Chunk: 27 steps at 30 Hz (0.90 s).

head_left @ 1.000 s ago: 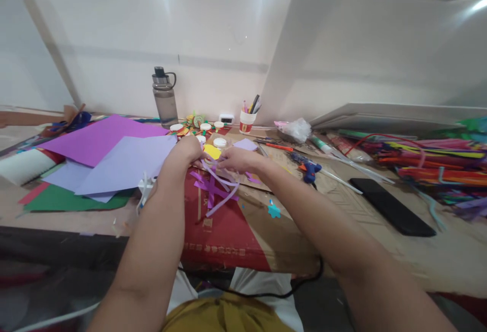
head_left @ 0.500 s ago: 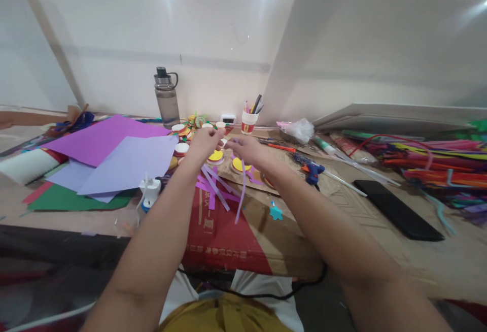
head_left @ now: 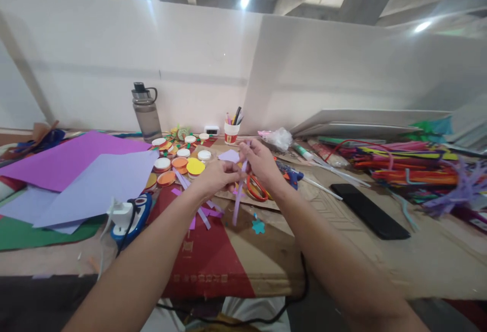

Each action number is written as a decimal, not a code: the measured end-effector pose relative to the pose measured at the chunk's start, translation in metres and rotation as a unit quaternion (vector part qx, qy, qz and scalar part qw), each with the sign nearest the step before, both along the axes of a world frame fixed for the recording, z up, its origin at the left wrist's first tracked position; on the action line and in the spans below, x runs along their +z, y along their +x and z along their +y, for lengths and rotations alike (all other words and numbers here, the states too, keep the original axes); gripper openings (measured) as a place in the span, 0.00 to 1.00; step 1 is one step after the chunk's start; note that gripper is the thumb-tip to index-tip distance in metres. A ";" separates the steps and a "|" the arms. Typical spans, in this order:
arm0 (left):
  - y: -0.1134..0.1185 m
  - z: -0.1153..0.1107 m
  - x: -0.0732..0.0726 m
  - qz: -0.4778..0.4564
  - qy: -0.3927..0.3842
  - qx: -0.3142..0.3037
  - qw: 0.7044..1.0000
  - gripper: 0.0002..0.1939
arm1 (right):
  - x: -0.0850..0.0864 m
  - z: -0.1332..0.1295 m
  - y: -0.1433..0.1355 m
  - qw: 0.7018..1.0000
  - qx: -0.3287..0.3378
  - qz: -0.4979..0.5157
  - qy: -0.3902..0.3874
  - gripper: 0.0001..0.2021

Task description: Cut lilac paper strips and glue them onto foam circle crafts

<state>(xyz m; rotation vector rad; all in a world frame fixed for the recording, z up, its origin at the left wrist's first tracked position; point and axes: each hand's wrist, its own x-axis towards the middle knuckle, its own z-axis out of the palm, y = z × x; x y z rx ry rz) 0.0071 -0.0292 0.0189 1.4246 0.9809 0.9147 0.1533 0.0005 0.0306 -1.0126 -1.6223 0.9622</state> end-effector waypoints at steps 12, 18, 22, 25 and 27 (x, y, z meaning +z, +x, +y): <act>-0.017 0.017 0.001 -0.224 -0.103 0.146 0.958 0.10 | -0.019 -0.006 0.008 0.977 0.008 -0.073 0.202 0.22; -0.013 0.018 -0.004 -0.254 -0.111 0.124 0.953 0.12 | -0.018 -0.014 0.007 0.899 0.052 -0.179 0.397 0.14; -0.012 0.015 -0.003 -0.227 -0.087 0.128 0.961 0.14 | -0.019 -0.014 0.004 0.906 0.055 -0.141 0.394 0.07; -0.012 0.014 -0.003 -0.215 -0.035 0.146 0.965 0.15 | -0.018 -0.016 0.000 0.937 0.061 -0.102 0.329 0.04; -0.012 0.014 -0.004 -0.206 0.000 0.162 0.965 0.14 | -0.018 -0.018 -0.002 0.955 0.056 -0.082 0.278 0.05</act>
